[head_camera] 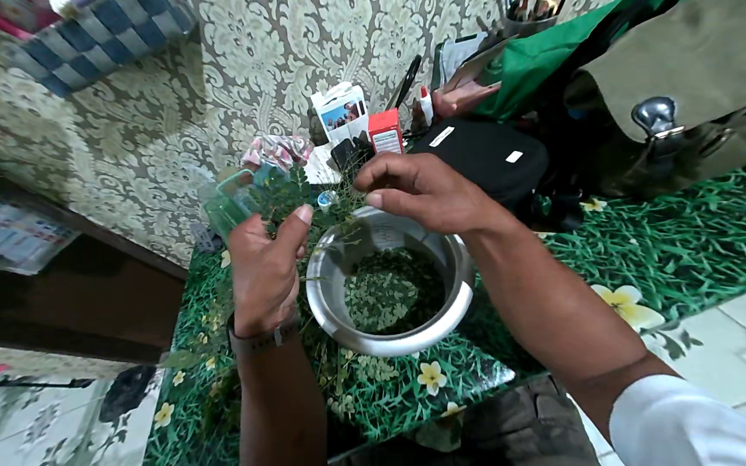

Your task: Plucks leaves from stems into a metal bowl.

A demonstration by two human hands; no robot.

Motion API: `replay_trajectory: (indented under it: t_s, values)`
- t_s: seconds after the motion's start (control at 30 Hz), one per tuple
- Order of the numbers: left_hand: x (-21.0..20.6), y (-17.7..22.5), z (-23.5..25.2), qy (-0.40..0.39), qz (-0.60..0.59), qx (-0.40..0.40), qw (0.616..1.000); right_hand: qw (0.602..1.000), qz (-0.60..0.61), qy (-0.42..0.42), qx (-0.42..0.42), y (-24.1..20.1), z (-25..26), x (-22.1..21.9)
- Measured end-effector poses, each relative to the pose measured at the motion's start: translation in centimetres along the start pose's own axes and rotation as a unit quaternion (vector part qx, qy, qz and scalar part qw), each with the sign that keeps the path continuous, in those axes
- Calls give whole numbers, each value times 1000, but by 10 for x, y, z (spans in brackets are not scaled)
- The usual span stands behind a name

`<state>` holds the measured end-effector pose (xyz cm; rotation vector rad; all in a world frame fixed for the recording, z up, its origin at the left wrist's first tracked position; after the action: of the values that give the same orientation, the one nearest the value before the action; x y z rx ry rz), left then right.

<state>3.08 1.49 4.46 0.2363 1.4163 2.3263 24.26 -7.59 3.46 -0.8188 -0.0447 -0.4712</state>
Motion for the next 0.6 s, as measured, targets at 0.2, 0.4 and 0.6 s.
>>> replay_trajectory:
  t_s: [0.2,0.4,0.6]
  values:
    - [-6,-2,-4,-14,15,16,1000,997,77,32,1,3,-3,-20]
    - [-4,-1,-3,-13,16,13,1000,997,71,18,-21,6,-3,-15]
    - [-2,-1,-1,-10,8,0,1000,997,72,8,-24,2,-3,-9]
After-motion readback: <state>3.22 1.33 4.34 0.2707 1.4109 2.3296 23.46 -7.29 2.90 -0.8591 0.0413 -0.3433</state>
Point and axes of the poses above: each hand's wrist, its own z-axis towards the middle knuckle, its own x-axis out of the back of the hand, y = z × x, the point moved 2 cm from there along z, towards the middle knuckle, and after that the axes turned 11 degrees about y, right-handed, at the moved point
